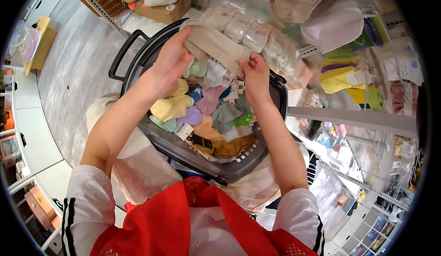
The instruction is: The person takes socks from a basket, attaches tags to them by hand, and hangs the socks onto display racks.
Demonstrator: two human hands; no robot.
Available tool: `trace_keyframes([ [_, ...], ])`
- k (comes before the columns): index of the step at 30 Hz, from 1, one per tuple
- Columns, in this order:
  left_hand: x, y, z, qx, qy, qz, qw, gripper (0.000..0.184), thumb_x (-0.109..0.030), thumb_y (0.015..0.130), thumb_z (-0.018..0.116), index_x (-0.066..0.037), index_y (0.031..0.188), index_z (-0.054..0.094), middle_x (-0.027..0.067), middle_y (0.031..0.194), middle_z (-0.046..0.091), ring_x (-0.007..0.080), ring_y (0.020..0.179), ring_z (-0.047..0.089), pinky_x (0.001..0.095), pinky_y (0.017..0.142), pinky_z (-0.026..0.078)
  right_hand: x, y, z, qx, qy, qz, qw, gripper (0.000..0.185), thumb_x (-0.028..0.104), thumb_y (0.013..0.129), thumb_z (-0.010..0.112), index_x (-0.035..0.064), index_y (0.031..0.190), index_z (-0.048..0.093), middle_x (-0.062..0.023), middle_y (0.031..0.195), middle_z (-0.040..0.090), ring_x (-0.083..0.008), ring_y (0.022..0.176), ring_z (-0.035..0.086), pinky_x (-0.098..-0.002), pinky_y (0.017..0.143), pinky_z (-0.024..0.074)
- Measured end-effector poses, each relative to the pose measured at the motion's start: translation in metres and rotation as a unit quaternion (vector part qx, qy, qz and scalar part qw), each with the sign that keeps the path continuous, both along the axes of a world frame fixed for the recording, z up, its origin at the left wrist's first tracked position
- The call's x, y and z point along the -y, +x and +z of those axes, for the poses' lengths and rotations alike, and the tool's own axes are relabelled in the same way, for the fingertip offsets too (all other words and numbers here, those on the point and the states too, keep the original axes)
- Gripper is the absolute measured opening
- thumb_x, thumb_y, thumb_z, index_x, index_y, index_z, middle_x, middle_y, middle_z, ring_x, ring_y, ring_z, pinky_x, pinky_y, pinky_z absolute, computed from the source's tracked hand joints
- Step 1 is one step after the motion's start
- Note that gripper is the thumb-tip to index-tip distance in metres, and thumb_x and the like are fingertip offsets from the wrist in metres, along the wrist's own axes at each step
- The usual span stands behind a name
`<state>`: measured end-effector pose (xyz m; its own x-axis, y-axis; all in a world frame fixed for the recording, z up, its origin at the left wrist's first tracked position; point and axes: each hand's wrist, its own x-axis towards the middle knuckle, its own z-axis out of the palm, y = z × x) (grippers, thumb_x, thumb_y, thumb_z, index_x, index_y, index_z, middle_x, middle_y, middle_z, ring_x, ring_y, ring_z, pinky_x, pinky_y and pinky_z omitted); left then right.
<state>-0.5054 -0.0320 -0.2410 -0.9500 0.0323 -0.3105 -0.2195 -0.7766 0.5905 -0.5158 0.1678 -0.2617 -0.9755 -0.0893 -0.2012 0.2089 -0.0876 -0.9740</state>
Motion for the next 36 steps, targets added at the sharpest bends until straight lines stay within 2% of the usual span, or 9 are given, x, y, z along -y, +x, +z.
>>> trace_keyframes([
  [9,0.0,0.001,0.013,-0.021,-0.054,-0.022,0.998,0.032,-0.025,0.093,0.037,0.0,0.11,0.047,0.0073,0.106,0.056,0.0165,0.099,0.053,0.0289,0.085,0.041,-0.003,0.001,0.0,0.012,0.037,0.073,0.997,0.03,0.011,0.084,0.056,0.0011,0.111,0.047,-0.0058,0.099,0.058,-0.0106,0.085,0.055,-0.0245,0.073,0.0443],
  [13,-0.012,0.003,0.013,-0.018,-0.168,-0.078,0.983,0.034,-0.032,0.091,0.041,-0.002,0.104,0.052,0.0035,0.097,0.058,0.0113,0.09,0.056,0.0251,0.078,0.043,0.005,0.002,-0.01,-0.17,0.144,0.032,0.974,0.04,0.017,0.083,0.058,0.0016,0.117,0.043,-0.007,0.104,0.056,-0.0125,0.092,0.052,-0.0277,0.078,0.0429],
  [16,-0.022,0.012,0.014,-0.022,-0.312,-0.13,0.941,0.033,-0.034,0.09,0.045,-0.004,0.098,0.056,0.0015,0.089,0.059,0.008,0.081,0.056,0.0224,0.07,0.044,0.011,0.004,-0.002,-0.195,0.062,0.066,0.977,0.04,0.016,0.08,0.062,-0.001,0.112,0.047,-0.0072,0.099,0.057,-0.0114,0.085,0.054,-0.0228,0.072,0.0422],
  [18,-0.028,0.014,0.001,-0.035,-0.446,-0.154,0.881,0.032,-0.034,0.089,0.047,-0.005,0.094,0.058,0.0003,0.082,0.059,0.0061,0.072,0.055,0.0211,0.063,0.043,0.008,0.006,0.009,-0.085,0.035,0.118,0.989,0.032,0.016,0.081,0.061,-0.0003,0.106,0.051,-0.0044,0.091,0.059,-0.0097,0.078,0.054,-0.0216,0.068,0.0423],
  [19,-0.028,0.013,-0.001,-0.015,-0.395,-0.181,0.901,0.028,-0.03,0.091,0.045,-0.006,0.101,0.057,0.0012,0.093,0.056,0.008,0.084,0.052,0.0237,0.075,0.042,0.007,0.006,0.013,-0.031,0.022,0.144,0.989,0.028,0.016,0.081,0.061,0.0,0.102,0.053,-0.003,0.088,0.059,-0.0088,0.075,0.054,-0.021,0.067,0.0423],
  [22,-0.035,0.017,0.006,-0.05,-0.376,-0.057,0.924,0.024,-0.024,0.09,0.049,-0.004,0.097,0.058,0.0008,0.088,0.056,0.0068,0.083,0.052,0.0228,0.073,0.041,0.006,0.008,0.017,-0.007,0.009,0.08,0.997,0.019,0.015,0.082,0.06,0.0008,0.093,0.056,-0.0003,0.079,0.059,-0.0063,0.068,0.052,-0.0192,0.062,0.0413],
  [28,-0.034,0.015,-0.011,-0.117,-0.478,-0.095,0.866,0.022,-0.02,0.081,0.061,0.001,0.084,0.06,0.0027,0.074,0.061,0.0056,0.064,0.051,0.0207,0.059,0.042,0.008,0.009,0.017,-0.019,-0.063,0.024,0.998,0.018,0.015,0.082,0.06,0.0012,0.091,0.053,-0.0014,0.082,0.057,-0.0056,0.071,0.051,-0.0194,0.063,0.0406],
  [29,-0.036,0.016,-0.015,-0.175,-0.545,-0.072,0.817,0.023,-0.022,0.08,0.062,0.001,0.085,0.061,0.0032,0.074,0.061,0.005,0.064,0.052,0.0205,0.058,0.042,0.009,0.01,0.016,-0.018,-0.049,0.037,0.998,0.018,0.016,0.082,0.06,0.0015,0.091,0.053,-0.0013,0.082,0.057,-0.0056,0.072,0.051,-0.0196,0.063,0.0406],
  [36,-0.031,0.018,-0.004,-0.066,-0.344,-0.211,0.912,0.02,-0.021,0.084,0.058,-0.003,0.092,0.057,0.0008,0.081,0.058,0.0058,0.074,0.054,0.0195,0.064,0.043,0.013,0.015,0.016,0.076,-0.178,0.052,0.98,0.022,0.024,0.086,0.057,0.0036,0.092,0.053,-0.0026,0.086,0.057,-0.0086,0.077,0.053,-0.0228,0.068,0.0435],
])
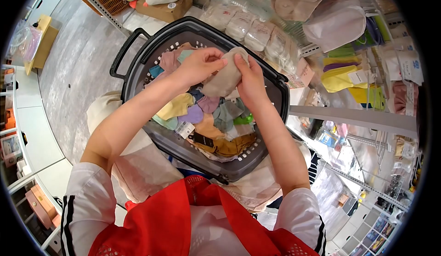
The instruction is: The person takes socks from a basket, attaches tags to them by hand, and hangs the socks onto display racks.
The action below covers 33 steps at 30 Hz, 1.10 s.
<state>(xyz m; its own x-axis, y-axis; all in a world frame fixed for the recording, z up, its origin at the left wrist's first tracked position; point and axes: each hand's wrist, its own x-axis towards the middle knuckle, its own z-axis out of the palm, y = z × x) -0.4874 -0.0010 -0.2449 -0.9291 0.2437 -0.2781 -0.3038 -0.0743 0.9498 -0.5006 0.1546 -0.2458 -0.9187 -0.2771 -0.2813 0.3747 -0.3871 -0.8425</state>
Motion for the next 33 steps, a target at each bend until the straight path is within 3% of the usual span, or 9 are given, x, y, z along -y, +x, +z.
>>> trace_keyframes([
  [5,-0.005,0.003,0.003,0.075,0.264,-0.036,0.961,0.016,-0.021,0.089,0.051,-0.007,0.096,0.051,-0.0011,0.092,0.055,0.007,0.084,0.053,0.0222,0.072,0.043,-0.005,-0.006,0.001,0.04,-0.062,0.012,0.997,0.025,0.029,0.089,0.052,0.0042,0.094,0.053,-0.0037,0.088,0.058,-0.0111,0.079,0.055,-0.0253,0.07,0.0456],
  [8,-0.009,0.004,0.008,0.103,0.29,0.001,0.951,0.016,-0.024,0.09,0.048,-0.009,0.097,0.049,-0.0013,0.093,0.053,0.0081,0.083,0.052,0.025,0.075,0.043,-0.004,-0.007,0.011,0.042,-0.066,0.024,0.997,0.027,0.031,0.09,0.049,0.0044,0.095,0.053,-0.0035,0.089,0.058,-0.0109,0.08,0.055,-0.0253,0.07,0.0458],
  [13,-0.008,0.004,0.008,0.081,0.218,0.041,0.972,0.017,-0.026,0.091,0.047,-0.01,0.093,0.045,-0.0019,0.089,0.052,0.006,0.078,0.05,0.0224,0.068,0.043,-0.007,-0.01,0.013,0.024,-0.064,0.05,0.996,0.033,0.034,0.091,0.045,0.0025,0.101,0.05,-0.006,0.096,0.057,-0.0149,0.089,0.056,-0.0293,0.078,0.0468],
  [16,-0.01,0.005,0.002,0.0,0.123,0.046,0.991,0.017,-0.025,0.09,0.049,-0.008,0.092,0.046,-0.0028,0.082,0.051,0.0029,0.072,0.048,0.0192,0.062,0.041,-0.002,-0.006,0.02,0.025,-0.072,0.035,0.996,0.026,0.03,0.09,0.048,0.0051,0.093,0.053,-0.0019,0.085,0.058,-0.0095,0.077,0.055,-0.0236,0.07,0.0451],
  [20,-0.008,0.004,-0.006,-0.105,-0.018,0.019,0.994,0.02,-0.024,0.087,0.054,-0.004,0.09,0.052,-0.0012,0.074,0.054,0.0027,0.066,0.046,0.0199,0.058,0.039,-0.009,-0.009,-0.002,-0.025,-0.048,0.095,0.994,0.021,0.025,0.089,0.052,0.0048,0.093,0.054,-0.0003,0.083,0.057,-0.007,0.074,0.053,-0.0216,0.065,0.0433],
  [23,-0.007,0.006,-0.006,-0.103,-0.052,0.026,0.993,0.022,-0.024,0.086,0.055,-0.003,0.09,0.055,-0.0002,0.079,0.057,0.0039,0.071,0.049,0.0198,0.062,0.04,-0.01,-0.008,-0.003,-0.042,-0.01,0.117,0.992,0.02,0.022,0.087,0.055,0.004,0.095,0.055,0.0003,0.083,0.057,-0.0055,0.072,0.052,-0.0202,0.061,0.0418],
  [26,-0.008,0.007,-0.009,-0.097,-0.018,0.065,0.993,0.023,-0.025,0.086,0.057,-0.003,0.091,0.057,0.0011,0.082,0.058,0.0048,0.074,0.051,0.0206,0.066,0.042,-0.01,-0.005,0.004,-0.036,0.021,0.133,0.99,0.021,0.021,0.086,0.057,0.0031,0.096,0.055,0.0,0.083,0.057,-0.0052,0.073,0.052,-0.0196,0.062,0.0414],
  [28,-0.006,0.008,-0.005,-0.012,0.077,0.098,0.992,0.023,-0.026,0.086,0.057,-0.004,0.092,0.056,0.0018,0.084,0.058,0.0057,0.076,0.052,0.0215,0.068,0.042,-0.011,-0.006,0.002,-0.039,0.037,0.153,0.987,0.022,0.021,0.085,0.059,0.0025,0.097,0.055,-0.0007,0.085,0.057,-0.0058,0.075,0.052,-0.02,0.064,0.042],
  [33,-0.003,0.007,0.004,0.105,0.25,0.103,0.957,0.021,-0.027,0.087,0.054,-0.007,0.094,0.052,0.0008,0.088,0.056,0.0077,0.079,0.054,0.0226,0.071,0.044,-0.004,-0.006,0.009,0.016,-0.046,0.154,0.987,0.026,0.023,0.089,0.052,0.0017,0.102,0.054,-0.0046,0.094,0.058,-0.0101,0.082,0.055,-0.0243,0.071,0.045],
])
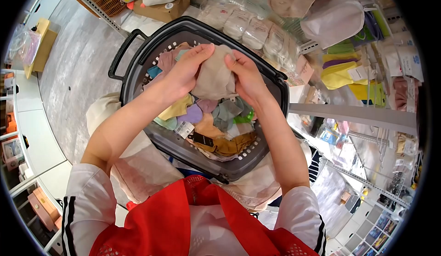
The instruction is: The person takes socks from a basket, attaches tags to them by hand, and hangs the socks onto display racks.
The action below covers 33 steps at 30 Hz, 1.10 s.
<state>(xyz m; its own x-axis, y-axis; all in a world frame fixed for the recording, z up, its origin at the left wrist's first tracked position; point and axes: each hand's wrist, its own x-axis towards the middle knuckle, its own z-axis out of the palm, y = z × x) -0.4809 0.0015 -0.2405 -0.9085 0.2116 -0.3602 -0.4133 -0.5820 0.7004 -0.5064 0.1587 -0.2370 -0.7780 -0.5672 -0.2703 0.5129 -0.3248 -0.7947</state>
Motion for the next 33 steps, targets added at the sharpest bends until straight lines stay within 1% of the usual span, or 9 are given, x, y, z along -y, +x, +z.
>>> trace_keyframes([
  [4,0.003,-0.004,-0.002,0.001,-0.001,-0.049,0.999,0.019,-0.028,0.088,0.052,-0.009,0.093,0.05,-0.0012,0.09,0.055,0.0072,0.08,0.053,0.0237,0.073,0.044,0.005,0.003,0.003,0.059,-0.074,-0.07,0.993,0.031,0.027,0.093,0.043,0.0011,0.106,0.053,-0.0071,0.1,0.057,-0.0129,0.086,0.056,-0.0274,0.076,0.0456],
  [7,0.001,-0.002,-0.005,0.002,-0.034,-0.06,0.998,0.018,-0.027,0.086,0.055,-0.01,0.091,0.049,-0.0018,0.088,0.054,0.0067,0.08,0.053,0.0233,0.072,0.044,0.003,0.001,-0.004,0.028,-0.045,-0.074,0.996,0.032,0.028,0.094,0.037,0.0014,0.103,0.052,-0.0056,0.097,0.058,-0.0138,0.089,0.055,-0.0282,0.081,0.0435],
  [13,-0.001,0.0,-0.001,0.004,-0.107,-0.096,0.99,0.02,-0.025,0.081,0.063,-0.01,0.087,0.051,-0.0023,0.085,0.054,0.0059,0.075,0.051,0.019,0.067,0.04,0.0,0.002,-0.012,-0.028,0.085,-0.091,0.992,0.033,0.03,0.093,0.041,0.0008,0.097,0.056,-0.005,0.09,0.059,-0.0112,0.08,0.056,-0.0247,0.071,0.0455],
  [17,0.002,-0.002,-0.008,-0.045,-0.141,-0.093,0.985,0.019,-0.023,0.081,0.064,-0.01,0.086,0.051,-0.0024,0.08,0.054,0.0053,0.074,0.049,0.018,0.066,0.038,0.0,0.003,-0.002,-0.034,0.118,-0.07,0.99,0.029,0.027,0.087,0.052,0.0001,0.096,0.055,-0.0047,0.087,0.059,-0.0102,0.078,0.056,-0.0235,0.069,0.0453],
  [20,-0.001,-0.003,-0.011,-0.062,-0.173,-0.012,0.983,0.018,-0.026,0.084,0.06,-0.012,0.085,0.049,-0.006,0.069,0.05,0.0011,0.054,0.043,0.0171,0.042,0.028,0.003,0.007,0.005,-0.08,0.183,-0.025,0.98,0.029,0.02,0.08,0.06,-0.0014,0.098,0.055,-0.0055,0.087,0.06,-0.0102,0.078,0.056,-0.0234,0.07,0.045],
  [25,0.002,-0.005,-0.012,-0.02,-0.186,0.087,0.979,0.016,-0.024,0.084,0.059,-0.011,0.091,0.052,-0.0045,0.077,0.053,0.0029,0.065,0.047,0.0177,0.054,0.035,-0.002,0.004,0.002,-0.109,0.216,0.038,0.97,0.027,0.009,0.078,0.057,-0.0005,0.104,0.054,-0.0051,0.092,0.059,-0.0102,0.08,0.056,-0.0238,0.072,0.0449],
  [27,-0.001,-0.004,-0.012,-0.041,-0.228,0.128,0.964,0.018,-0.023,0.085,0.059,-0.01,0.095,0.053,-0.0036,0.081,0.054,0.0038,0.07,0.049,0.0181,0.061,0.038,-0.004,0.002,-0.006,-0.104,0.201,-0.004,0.974,0.026,0.008,0.079,0.055,-0.0007,0.103,0.054,-0.0048,0.092,0.059,-0.0102,0.08,0.056,-0.0239,0.072,0.0444],
  [30,-0.001,-0.001,-0.004,-0.021,-0.251,0.012,0.968,0.021,-0.022,0.084,0.06,-0.007,0.098,0.054,-0.0021,0.084,0.055,0.0047,0.076,0.051,0.0196,0.068,0.041,-0.007,0.0,-0.01,-0.118,0.193,-0.042,0.973,0.024,0.006,0.079,0.054,-0.0009,0.103,0.054,-0.0048,0.092,0.059,-0.0102,0.081,0.056,-0.0241,0.072,0.0438],
  [33,0.001,-0.005,-0.015,-0.067,-0.256,-0.017,0.964,0.027,-0.022,0.079,0.065,-0.003,0.095,0.055,0.001,0.085,0.058,0.0062,0.077,0.053,0.0203,0.064,0.042,-0.008,-0.001,-0.012,-0.123,0.176,-0.064,0.974,0.024,0.005,0.08,0.053,-0.0008,0.103,0.054,-0.0052,0.093,0.059,-0.0108,0.082,0.056,-0.0242,0.073,0.0434],
])
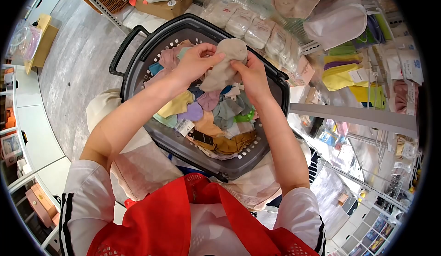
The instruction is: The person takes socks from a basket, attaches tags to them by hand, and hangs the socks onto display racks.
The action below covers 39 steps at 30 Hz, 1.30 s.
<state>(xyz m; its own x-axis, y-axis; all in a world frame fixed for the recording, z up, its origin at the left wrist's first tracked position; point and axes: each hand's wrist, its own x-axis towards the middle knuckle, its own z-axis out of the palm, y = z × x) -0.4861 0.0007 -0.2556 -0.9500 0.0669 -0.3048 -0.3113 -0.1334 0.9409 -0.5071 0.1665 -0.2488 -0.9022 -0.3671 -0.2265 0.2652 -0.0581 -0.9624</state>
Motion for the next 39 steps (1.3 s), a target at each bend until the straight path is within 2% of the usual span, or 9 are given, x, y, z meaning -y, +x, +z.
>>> trace_keyframes([
  [3,0.0,0.0,-0.003,-0.029,0.0,0.018,0.999,0.028,-0.022,0.078,0.066,-0.002,0.096,0.056,0.0008,0.08,0.058,0.0055,0.074,0.053,0.0192,0.061,0.042,0.0,0.0,-0.004,0.012,-0.033,-0.026,0.999,0.023,0.004,0.081,0.051,-0.001,0.104,0.053,-0.006,0.095,0.059,-0.012,0.085,0.056,-0.0244,0.075,0.0431],
  [7,0.001,-0.002,-0.003,-0.027,-0.05,-0.001,0.998,0.026,-0.021,0.081,0.063,-0.002,0.096,0.056,0.0003,0.081,0.057,0.0048,0.075,0.052,0.0186,0.066,0.042,0.0,-0.002,-0.002,0.023,-0.093,-0.073,0.993,0.023,0.0,0.08,0.05,-0.0029,0.102,0.054,-0.0077,0.095,0.06,-0.0127,0.084,0.056,-0.0242,0.075,0.0432],
  [12,-0.006,0.002,-0.007,-0.09,-0.078,-0.072,0.99,0.033,-0.027,0.077,0.066,0.001,0.093,0.058,0.0039,0.081,0.059,0.0069,0.076,0.053,0.0211,0.067,0.044,-0.001,-0.005,-0.003,0.031,-0.105,-0.097,0.989,0.022,-0.001,0.081,0.049,-0.0029,0.103,0.053,-0.0074,0.097,0.06,-0.0133,0.086,0.057,-0.0249,0.076,0.0437],
  [18,-0.006,0.006,0.001,-0.076,-0.12,-0.071,0.987,0.032,-0.027,0.078,0.065,-0.001,0.094,0.059,0.0049,0.084,0.059,0.0074,0.076,0.053,0.0222,0.068,0.044,0.0,-0.003,-0.002,0.049,-0.085,-0.094,0.991,0.022,-0.001,0.081,0.05,-0.0028,0.103,0.053,-0.0076,0.097,0.06,-0.0134,0.086,0.057,-0.0249,0.076,0.0438],
  [24,-0.006,0.006,-0.009,-0.012,-0.064,-0.086,0.994,0.028,-0.021,0.078,0.064,-0.001,0.096,0.056,0.0035,0.081,0.058,0.007,0.076,0.053,0.0212,0.066,0.043,-0.001,-0.006,0.0,0.058,-0.125,-0.113,0.984,0.02,-0.002,0.082,0.049,-0.0019,0.101,0.054,-0.0075,0.096,0.06,-0.0143,0.085,0.057,-0.0254,0.075,0.0445],
  [27,-0.01,0.007,-0.003,0.019,-0.034,-0.102,0.994,0.025,-0.012,0.081,0.061,0.0,0.102,0.053,0.0025,0.089,0.058,0.0057,0.077,0.055,0.0209,0.069,0.044,-0.005,-0.009,0.005,0.075,-0.138,-0.128,0.979,0.02,-0.001,0.083,0.049,-0.0016,0.103,0.052,-0.0078,0.099,0.059,-0.015,0.089,0.057,-0.026,0.078,0.0448],
  [31,-0.008,0.006,0.002,0.043,-0.009,-0.121,0.992,0.026,-0.013,0.081,0.062,0.0,0.102,0.053,0.003,0.09,0.058,0.0064,0.079,0.054,0.0213,0.068,0.044,-0.006,-0.012,0.004,0.066,-0.177,-0.146,0.971,0.016,-0.002,0.082,0.049,-0.0004,0.097,0.053,-0.0077,0.094,0.06,-0.0162,0.085,0.059,-0.0281,0.074,0.0474],
  [36,-0.013,0.012,-0.003,0.04,-0.01,-0.093,0.995,0.026,-0.015,0.079,0.063,0.0,0.099,0.055,0.0034,0.087,0.058,0.0081,0.075,0.055,0.0213,0.066,0.044,-0.007,-0.014,-0.001,0.075,-0.167,-0.129,0.975,0.019,0.0,0.085,0.048,-0.0011,0.104,0.051,-0.0082,0.102,0.058,-0.0159,0.091,0.057,-0.0276,0.08,0.046],
  [39,-0.014,0.014,-0.006,0.036,0.049,-0.103,0.993,0.026,-0.016,0.081,0.062,0.0,0.099,0.055,0.0037,0.088,0.058,0.0078,0.072,0.055,0.0214,0.062,0.045,-0.01,-0.014,-0.003,0.096,-0.166,-0.12,0.974,0.019,0.001,0.085,0.047,-0.0006,0.104,0.051,-0.0082,0.102,0.058,-0.016,0.092,0.057,-0.0284,0.08,0.0463],
])
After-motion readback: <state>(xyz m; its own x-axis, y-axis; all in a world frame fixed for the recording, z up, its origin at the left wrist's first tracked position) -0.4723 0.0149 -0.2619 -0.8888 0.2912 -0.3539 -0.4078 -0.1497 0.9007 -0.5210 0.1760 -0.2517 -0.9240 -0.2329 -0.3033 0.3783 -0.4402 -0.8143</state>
